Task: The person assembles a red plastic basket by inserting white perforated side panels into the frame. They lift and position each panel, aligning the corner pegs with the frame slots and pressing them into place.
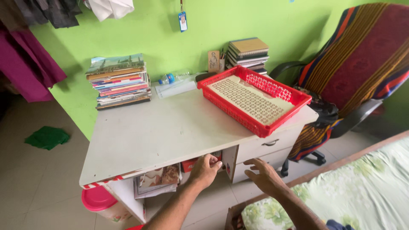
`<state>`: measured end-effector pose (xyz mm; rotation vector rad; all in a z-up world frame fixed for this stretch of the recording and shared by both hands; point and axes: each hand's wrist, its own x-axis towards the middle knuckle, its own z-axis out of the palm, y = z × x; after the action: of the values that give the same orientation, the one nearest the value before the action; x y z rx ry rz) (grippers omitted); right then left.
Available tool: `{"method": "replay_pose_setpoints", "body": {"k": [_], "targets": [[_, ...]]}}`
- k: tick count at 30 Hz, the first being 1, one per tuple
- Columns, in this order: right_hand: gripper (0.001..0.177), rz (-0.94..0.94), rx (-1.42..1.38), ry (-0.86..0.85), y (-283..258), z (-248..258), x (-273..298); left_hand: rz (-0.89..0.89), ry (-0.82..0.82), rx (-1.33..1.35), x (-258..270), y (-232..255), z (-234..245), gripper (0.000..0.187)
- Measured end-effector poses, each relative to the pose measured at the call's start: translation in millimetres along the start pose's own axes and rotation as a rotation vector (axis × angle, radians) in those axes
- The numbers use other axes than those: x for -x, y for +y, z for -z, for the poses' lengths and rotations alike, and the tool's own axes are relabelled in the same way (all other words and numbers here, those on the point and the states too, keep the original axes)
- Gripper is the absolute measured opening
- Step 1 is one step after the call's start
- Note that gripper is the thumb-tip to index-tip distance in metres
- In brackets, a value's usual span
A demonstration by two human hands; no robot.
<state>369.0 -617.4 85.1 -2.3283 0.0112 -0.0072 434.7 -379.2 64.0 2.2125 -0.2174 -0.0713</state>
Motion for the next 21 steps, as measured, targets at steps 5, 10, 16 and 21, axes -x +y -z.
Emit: {"method": "replay_pose_setpoints", "body": {"k": [5,10,16,21], "targets": [[0.039,0.022,0.045,0.03,11,45,-66,0.06,-0.029,0.129,-66,52,3,0.03],[0.037,0.102,0.012,0.122,28,74,-106,0.215,-0.032,0.521,-124,83,-22,0.031],[0.026,-0.051,0.029,0.352,32,95,-149,0.245,-0.206,0.926,-221,95,-47,0.03],[0.025,-0.133,0.035,0.405,45,103,-210,0.212,-0.311,1.021,-317,88,-65,0.044]]}}
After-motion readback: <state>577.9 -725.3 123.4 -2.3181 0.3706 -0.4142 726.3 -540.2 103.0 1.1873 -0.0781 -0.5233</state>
